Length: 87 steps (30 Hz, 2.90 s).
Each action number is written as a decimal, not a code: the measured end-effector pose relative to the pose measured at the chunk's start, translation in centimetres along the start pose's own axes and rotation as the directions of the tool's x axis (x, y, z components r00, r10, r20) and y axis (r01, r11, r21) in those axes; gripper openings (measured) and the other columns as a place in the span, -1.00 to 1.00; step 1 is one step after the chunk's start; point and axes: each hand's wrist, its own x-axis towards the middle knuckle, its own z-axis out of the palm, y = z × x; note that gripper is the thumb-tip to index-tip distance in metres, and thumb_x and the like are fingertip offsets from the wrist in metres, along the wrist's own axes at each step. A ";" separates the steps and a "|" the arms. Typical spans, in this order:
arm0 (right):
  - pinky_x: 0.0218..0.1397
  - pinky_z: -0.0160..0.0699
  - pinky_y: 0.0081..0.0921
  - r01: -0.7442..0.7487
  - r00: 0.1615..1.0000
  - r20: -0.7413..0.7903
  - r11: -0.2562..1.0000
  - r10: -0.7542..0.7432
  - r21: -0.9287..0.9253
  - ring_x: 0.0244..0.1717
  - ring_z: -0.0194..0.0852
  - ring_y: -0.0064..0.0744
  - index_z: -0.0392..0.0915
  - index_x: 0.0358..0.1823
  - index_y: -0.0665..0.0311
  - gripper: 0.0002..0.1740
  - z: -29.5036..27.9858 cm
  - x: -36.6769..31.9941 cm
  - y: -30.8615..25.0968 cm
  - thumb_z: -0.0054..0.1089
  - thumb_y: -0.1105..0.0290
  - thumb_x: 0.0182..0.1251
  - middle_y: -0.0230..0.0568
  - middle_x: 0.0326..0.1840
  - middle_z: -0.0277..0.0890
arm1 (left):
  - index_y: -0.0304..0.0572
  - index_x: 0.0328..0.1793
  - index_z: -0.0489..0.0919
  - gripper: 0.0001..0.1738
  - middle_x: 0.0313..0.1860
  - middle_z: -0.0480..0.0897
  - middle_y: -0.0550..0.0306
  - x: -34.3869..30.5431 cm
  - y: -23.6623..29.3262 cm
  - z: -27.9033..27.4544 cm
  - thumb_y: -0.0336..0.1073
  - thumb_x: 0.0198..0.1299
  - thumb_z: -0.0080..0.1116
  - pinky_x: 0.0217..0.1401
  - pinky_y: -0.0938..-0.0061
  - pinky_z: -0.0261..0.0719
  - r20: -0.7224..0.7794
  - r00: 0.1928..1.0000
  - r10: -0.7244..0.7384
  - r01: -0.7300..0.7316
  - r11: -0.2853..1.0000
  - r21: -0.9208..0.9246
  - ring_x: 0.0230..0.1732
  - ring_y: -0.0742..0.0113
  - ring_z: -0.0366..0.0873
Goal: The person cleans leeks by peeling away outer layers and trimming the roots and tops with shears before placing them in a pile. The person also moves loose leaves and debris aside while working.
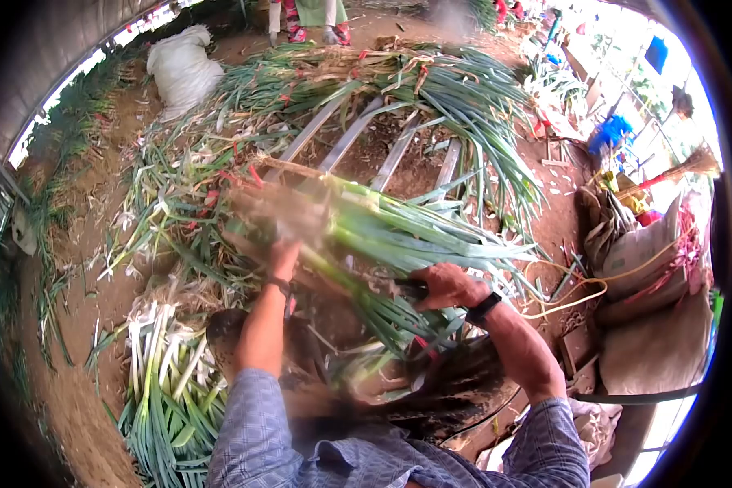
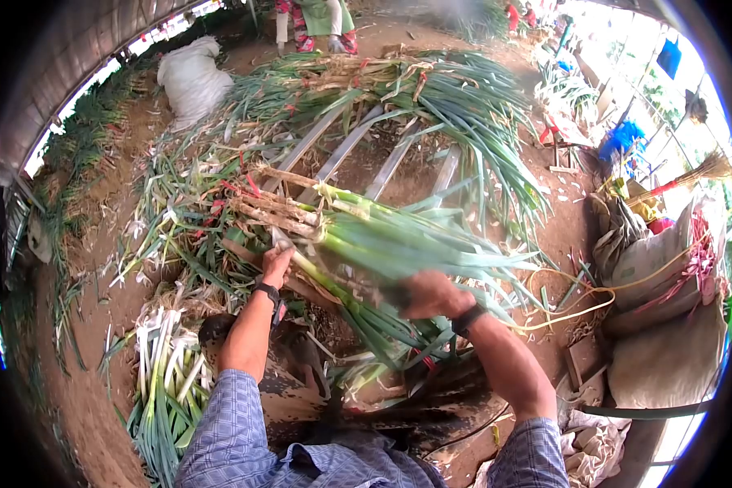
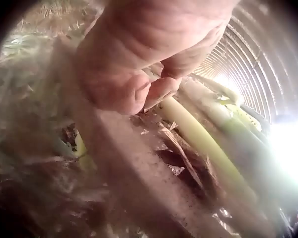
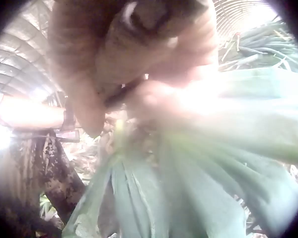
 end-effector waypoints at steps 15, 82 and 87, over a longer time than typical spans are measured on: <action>0.03 0.64 -0.08 0.031 0.999 -0.040 1.000 -0.031 -0.005 -0.08 0.69 0.08 0.69 0.07 0.10 -0.40 0.4 -1.0 -0.1 0.46 0.02 -0.05 0.02 -0.16 0.72 | -0.18 0.04 0.56 -0.79 -0.10 0.68 0.08 0.9 -5.1 0.5 -0.34 0.31 0.22 -0.29 0.27 0.70 0.241 0.970 0.030 0.095 0.865 -0.493 -0.18 0.16 0.69; -0.05 0.65 -0.07 0.077 0.996 -0.028 0.994 -0.079 -0.082 -0.15 0.69 0.11 0.66 0.11 0.09 -0.39 2.3 0.7 -1.4 0.43 0.06 -0.04 0.04 -0.25 0.71 | -0.30 0.14 0.59 -0.67 -0.15 0.65 0.14 -5.7 4.8 -2.8 -0.24 0.37 0.25 -0.07 0.40 0.58 0.225 0.884 0.410 -0.260 0.831 -0.492 -0.19 0.32 0.59; -0.02 0.65 -0.09 0.181 0.982 0.036 0.983 -0.183 0.041 -0.13 0.68 0.12 0.64 0.15 0.10 -0.35 0.4 0.2 -2.4 0.45 0.04 -0.03 0.04 -0.21 0.71 | -0.19 0.03 0.62 -0.74 -0.26 0.69 0.16 -6.3 7.6 -3.6 -0.15 0.46 0.16 -0.12 0.40 0.63 0.157 0.926 0.342 -0.316 0.933 -0.170 -0.22 0.41 0.65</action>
